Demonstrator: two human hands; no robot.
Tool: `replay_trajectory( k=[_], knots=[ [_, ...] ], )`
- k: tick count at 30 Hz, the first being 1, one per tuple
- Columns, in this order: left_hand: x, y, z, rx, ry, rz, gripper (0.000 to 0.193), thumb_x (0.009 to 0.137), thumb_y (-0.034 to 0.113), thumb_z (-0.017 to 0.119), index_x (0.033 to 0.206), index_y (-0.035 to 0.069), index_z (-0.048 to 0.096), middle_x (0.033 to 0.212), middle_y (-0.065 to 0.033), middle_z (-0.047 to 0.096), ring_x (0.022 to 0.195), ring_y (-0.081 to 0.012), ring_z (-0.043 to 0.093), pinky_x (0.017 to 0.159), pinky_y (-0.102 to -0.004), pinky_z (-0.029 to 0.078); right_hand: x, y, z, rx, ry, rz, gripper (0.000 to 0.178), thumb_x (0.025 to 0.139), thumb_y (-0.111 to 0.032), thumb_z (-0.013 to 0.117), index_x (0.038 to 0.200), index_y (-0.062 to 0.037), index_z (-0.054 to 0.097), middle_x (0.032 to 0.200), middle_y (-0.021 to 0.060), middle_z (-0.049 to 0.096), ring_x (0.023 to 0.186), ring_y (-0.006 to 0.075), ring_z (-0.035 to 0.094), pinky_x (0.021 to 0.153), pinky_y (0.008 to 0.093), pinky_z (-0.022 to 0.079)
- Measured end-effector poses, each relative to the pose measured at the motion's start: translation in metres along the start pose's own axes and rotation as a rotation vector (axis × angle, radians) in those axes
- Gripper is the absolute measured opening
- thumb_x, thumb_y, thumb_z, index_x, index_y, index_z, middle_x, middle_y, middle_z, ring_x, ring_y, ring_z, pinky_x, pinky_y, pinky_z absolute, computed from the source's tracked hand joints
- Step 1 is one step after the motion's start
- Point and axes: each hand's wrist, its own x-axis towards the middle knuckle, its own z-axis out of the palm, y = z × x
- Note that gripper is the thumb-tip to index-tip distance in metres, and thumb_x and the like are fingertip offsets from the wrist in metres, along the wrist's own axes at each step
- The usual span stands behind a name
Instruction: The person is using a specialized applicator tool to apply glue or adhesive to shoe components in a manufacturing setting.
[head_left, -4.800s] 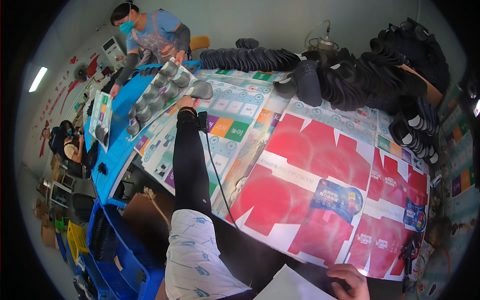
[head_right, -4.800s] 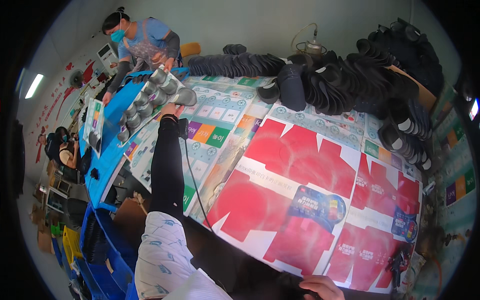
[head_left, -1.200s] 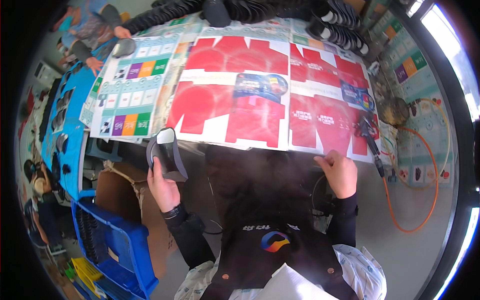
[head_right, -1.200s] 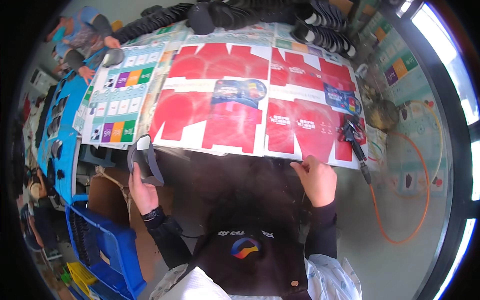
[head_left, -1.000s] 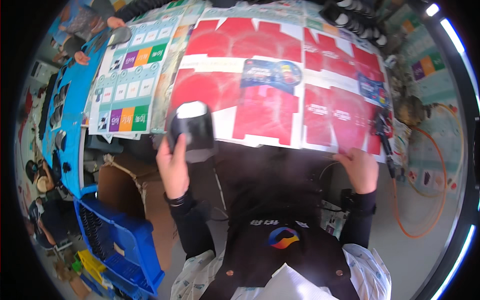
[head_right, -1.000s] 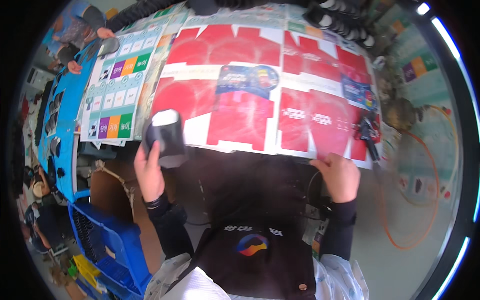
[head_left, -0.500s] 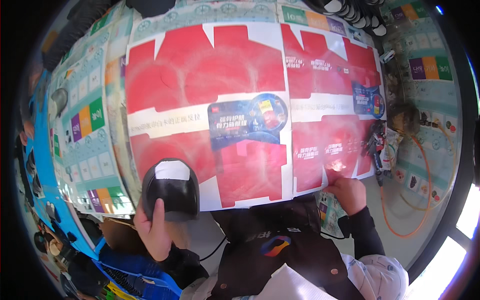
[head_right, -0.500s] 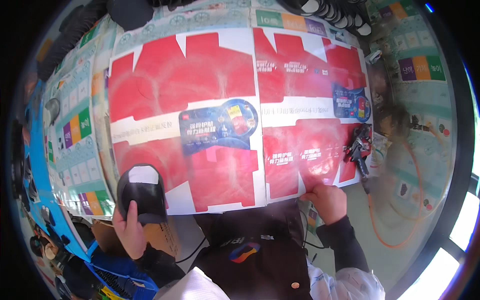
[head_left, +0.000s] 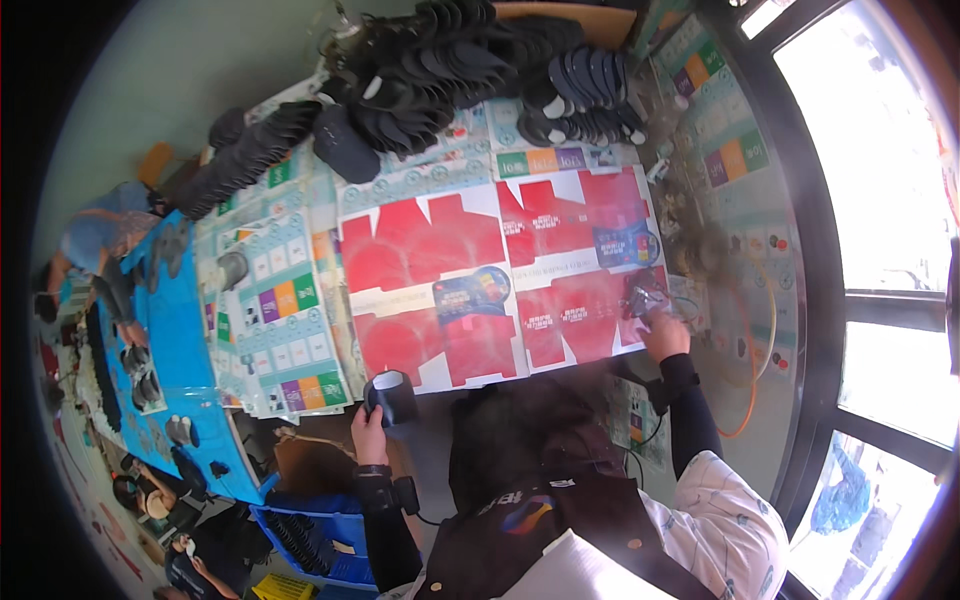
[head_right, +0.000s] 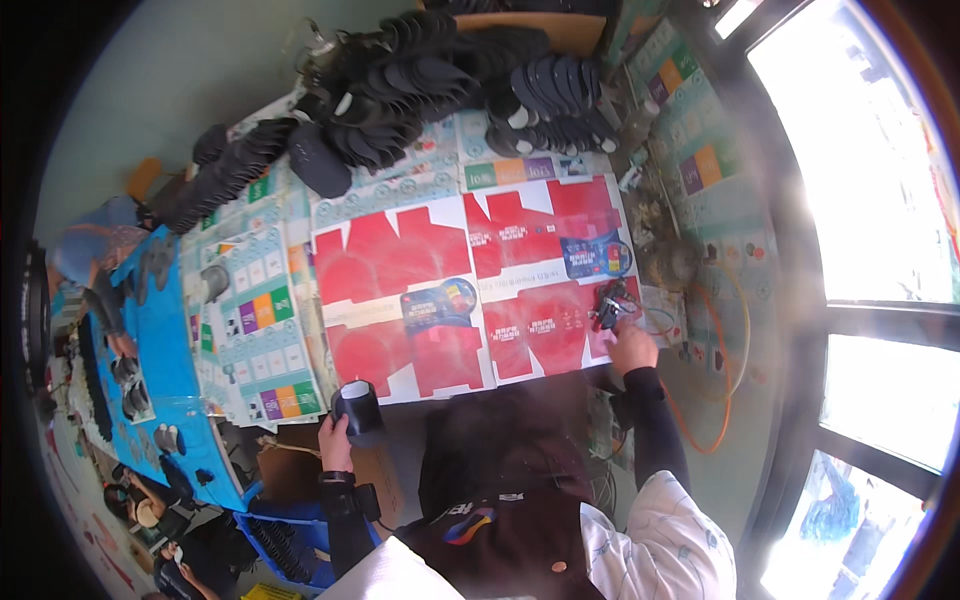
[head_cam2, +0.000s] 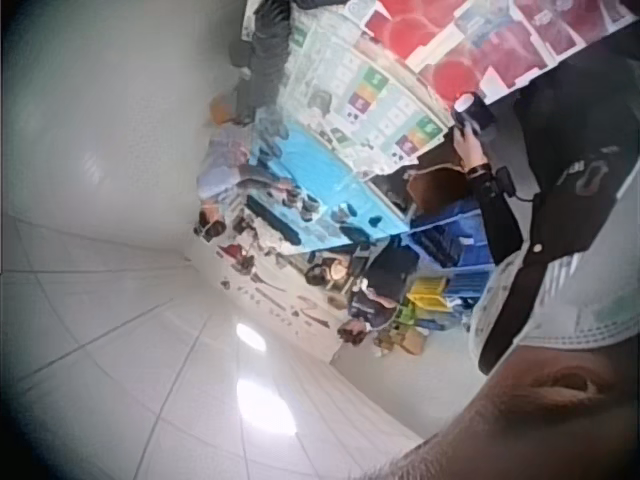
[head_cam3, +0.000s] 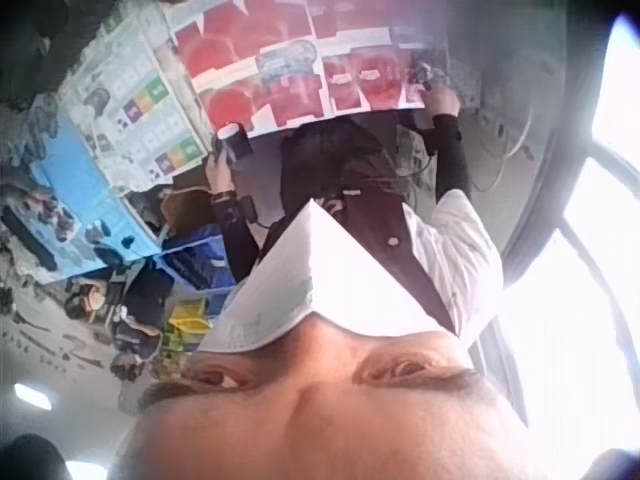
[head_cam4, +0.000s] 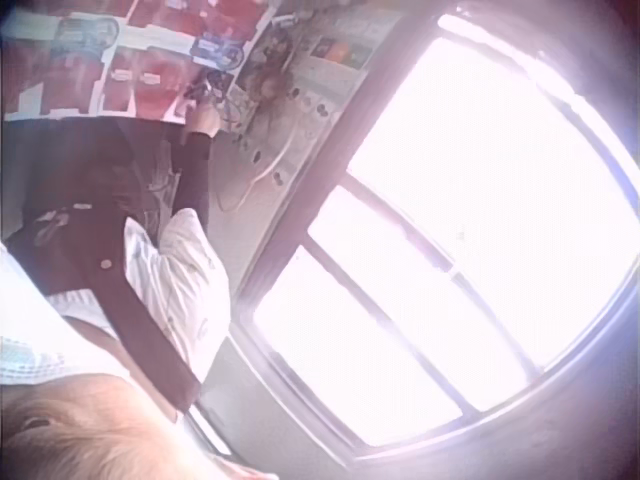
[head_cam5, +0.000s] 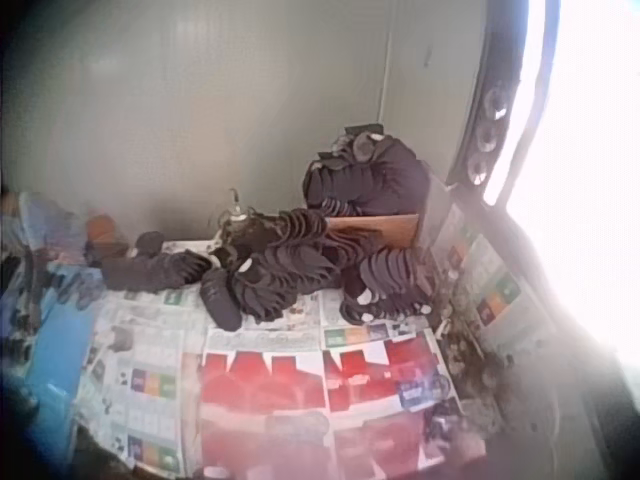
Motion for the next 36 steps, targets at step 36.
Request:
replay_trajectory(
  k=[36],
  knots=[
    [0.019, 0.051, -0.013, 0.594, -0.200, 0.364, 0.032, 0.093, 0.019, 0.070, 0.118, -0.001, 0.068, 0.099, -0.0146, 0.076, 0.090, -0.0248, 0.074, 0.082, -0.0372, 0.056, 0.023, 0.031, -0.014, 0.690, 0.227, -0.006, 0.035, 0.079, -0.006, 0.070, 0.115, -0.0040, 0.071, 0.094, 0.0155, 0.075, 0.086, 0.0301, 0.073, 0.075, 0.0402, 0.056]
  ],
)
